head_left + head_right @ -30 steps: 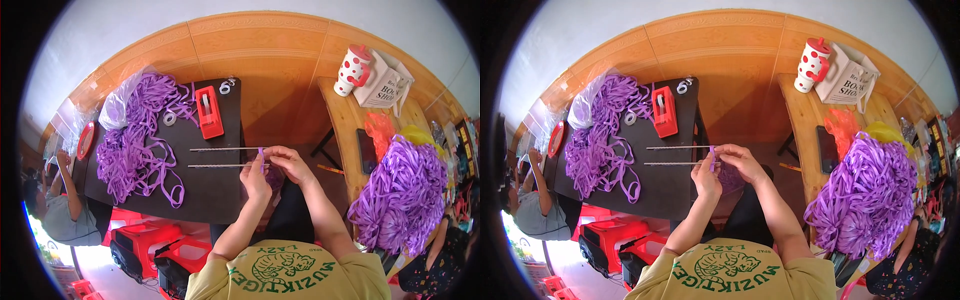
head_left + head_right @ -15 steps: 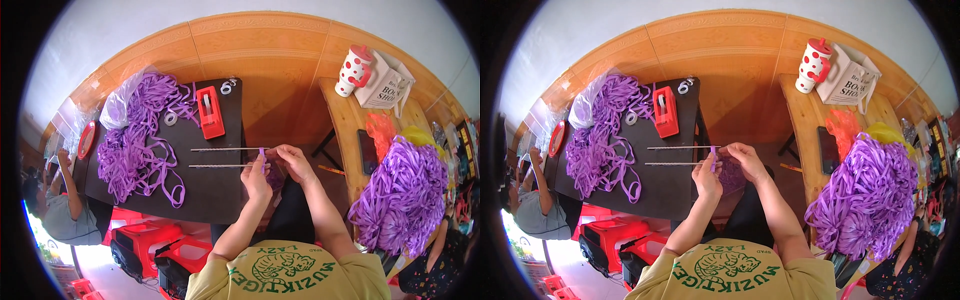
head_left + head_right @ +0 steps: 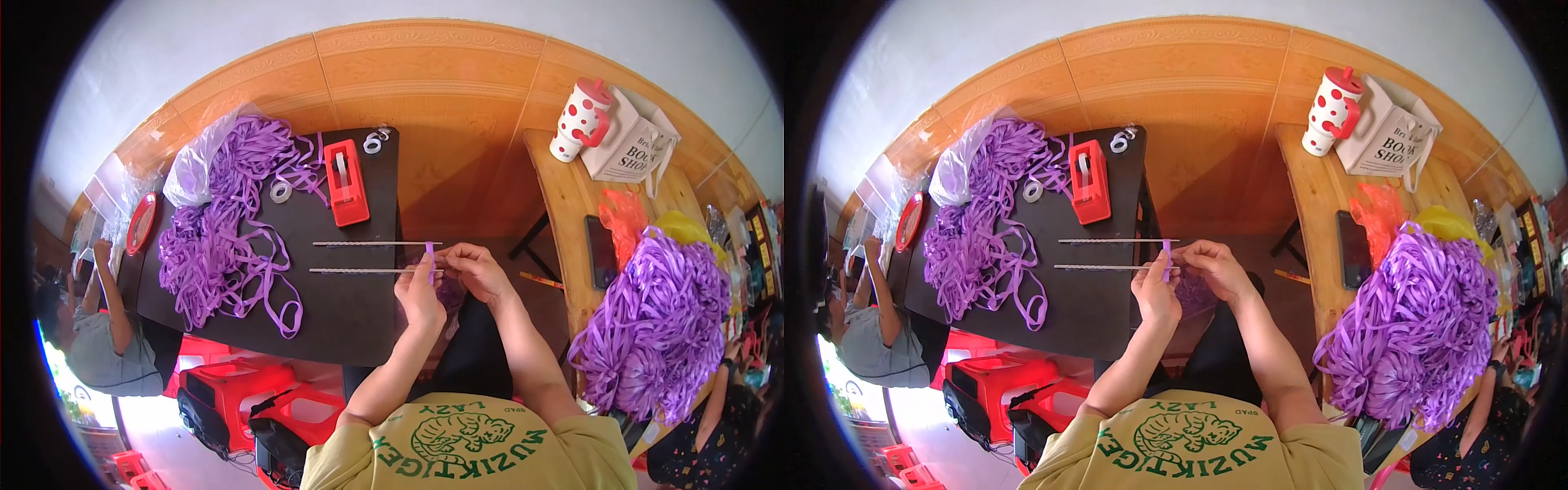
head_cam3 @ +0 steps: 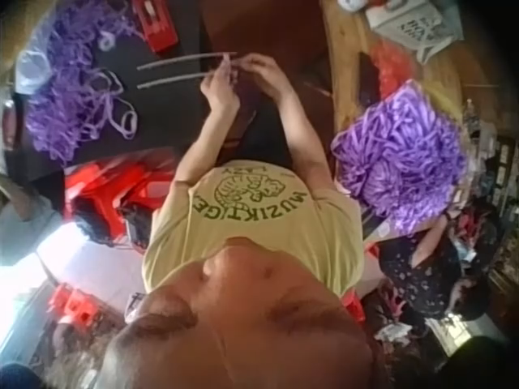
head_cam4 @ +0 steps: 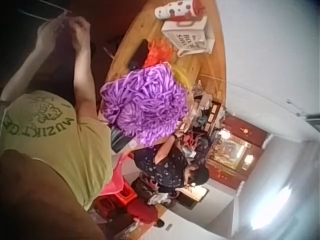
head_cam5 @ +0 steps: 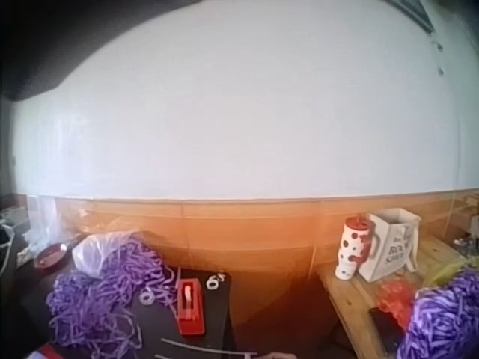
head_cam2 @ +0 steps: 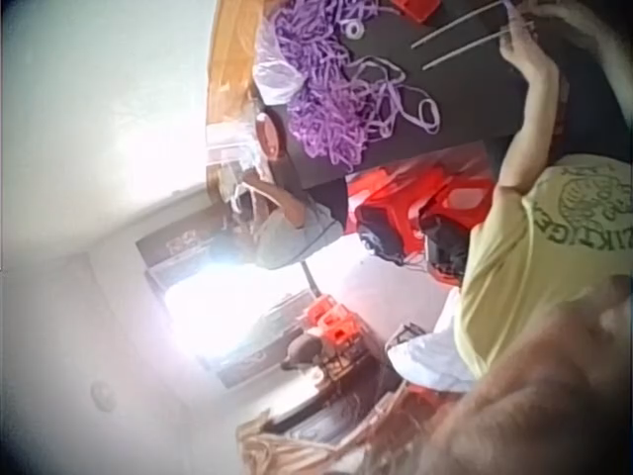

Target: Wrapping purple ribbons around two parallel metal rods to create decorative ribbon components.

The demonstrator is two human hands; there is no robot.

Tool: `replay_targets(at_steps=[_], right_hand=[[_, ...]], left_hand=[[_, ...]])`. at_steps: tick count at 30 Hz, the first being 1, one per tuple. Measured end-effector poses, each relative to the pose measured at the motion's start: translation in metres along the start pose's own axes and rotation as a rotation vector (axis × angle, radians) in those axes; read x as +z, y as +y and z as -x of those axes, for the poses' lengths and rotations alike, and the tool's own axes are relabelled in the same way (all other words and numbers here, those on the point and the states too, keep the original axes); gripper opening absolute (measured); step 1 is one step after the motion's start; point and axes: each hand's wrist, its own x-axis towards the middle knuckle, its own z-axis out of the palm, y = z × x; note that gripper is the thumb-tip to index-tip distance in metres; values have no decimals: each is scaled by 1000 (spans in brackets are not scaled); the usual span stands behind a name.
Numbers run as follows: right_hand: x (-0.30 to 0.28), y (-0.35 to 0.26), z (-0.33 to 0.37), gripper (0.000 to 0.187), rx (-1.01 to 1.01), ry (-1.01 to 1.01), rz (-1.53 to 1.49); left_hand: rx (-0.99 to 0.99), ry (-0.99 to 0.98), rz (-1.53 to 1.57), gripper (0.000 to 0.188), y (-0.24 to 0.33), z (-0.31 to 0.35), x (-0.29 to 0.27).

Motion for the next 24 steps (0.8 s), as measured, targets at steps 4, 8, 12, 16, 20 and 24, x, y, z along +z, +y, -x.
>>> replay_targets(at_steps=[4,8,12,16,20,24], right_hand=[[-2,4,-3,6,2,-28,-1],[-14,14,-14,7,33,-116,43],[-10,18,-30,9,45,-183,112],[12,5,-37,10,94,-246,190],[13,8,-44,12,86,-329,102],[11,11,-53,15,121,-372,113]], left_hand=[[0,0,2,14,1,1,0],[-9,7,14,11,7,9,5],[-43,-20,46,6,8,11,0],[-66,-50,20,6,9,12,-5],[-120,-52,61,5,12,17,-1],[-74,-67,201,4,9,17,-3]])
